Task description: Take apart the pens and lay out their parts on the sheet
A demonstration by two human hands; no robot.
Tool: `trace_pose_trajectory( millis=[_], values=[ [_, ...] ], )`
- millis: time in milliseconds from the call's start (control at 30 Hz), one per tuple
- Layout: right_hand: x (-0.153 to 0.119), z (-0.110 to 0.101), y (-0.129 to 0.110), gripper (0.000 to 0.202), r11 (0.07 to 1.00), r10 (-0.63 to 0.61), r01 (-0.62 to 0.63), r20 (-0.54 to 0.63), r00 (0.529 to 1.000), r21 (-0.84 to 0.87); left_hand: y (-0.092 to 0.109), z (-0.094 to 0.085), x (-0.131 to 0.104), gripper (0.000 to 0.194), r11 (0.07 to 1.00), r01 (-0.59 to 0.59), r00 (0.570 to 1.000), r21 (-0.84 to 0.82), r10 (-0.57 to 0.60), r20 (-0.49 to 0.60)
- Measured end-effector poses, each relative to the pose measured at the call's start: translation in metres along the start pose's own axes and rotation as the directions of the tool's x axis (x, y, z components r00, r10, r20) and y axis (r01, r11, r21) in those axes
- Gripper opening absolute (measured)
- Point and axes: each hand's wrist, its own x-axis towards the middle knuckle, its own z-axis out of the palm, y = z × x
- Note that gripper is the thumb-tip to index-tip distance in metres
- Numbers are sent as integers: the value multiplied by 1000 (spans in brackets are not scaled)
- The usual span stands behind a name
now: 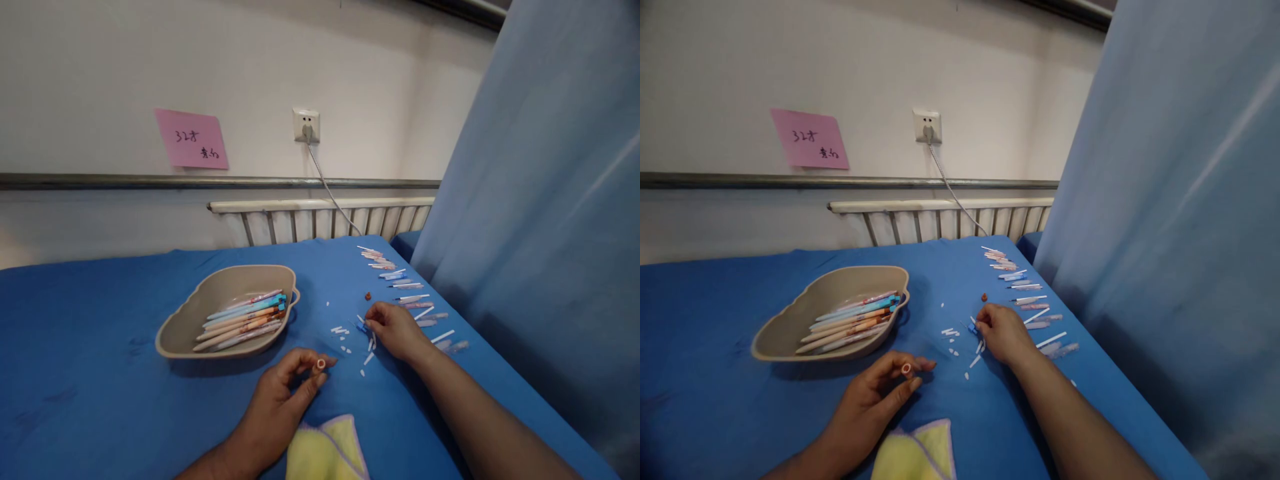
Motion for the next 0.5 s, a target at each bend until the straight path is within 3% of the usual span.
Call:
trace_pose_trajectory(
  millis=[267,500],
  values=[
    [11,8,-2,11,977,13,-1,54,998,-212,-2,1,2,11,1000,31,999,-3,-31,-9],
    [5,7,-10,10,972,-23,33,46,999,-232,-1,-1,1,8,999,8,999,32,-7,-36]
  ],
)
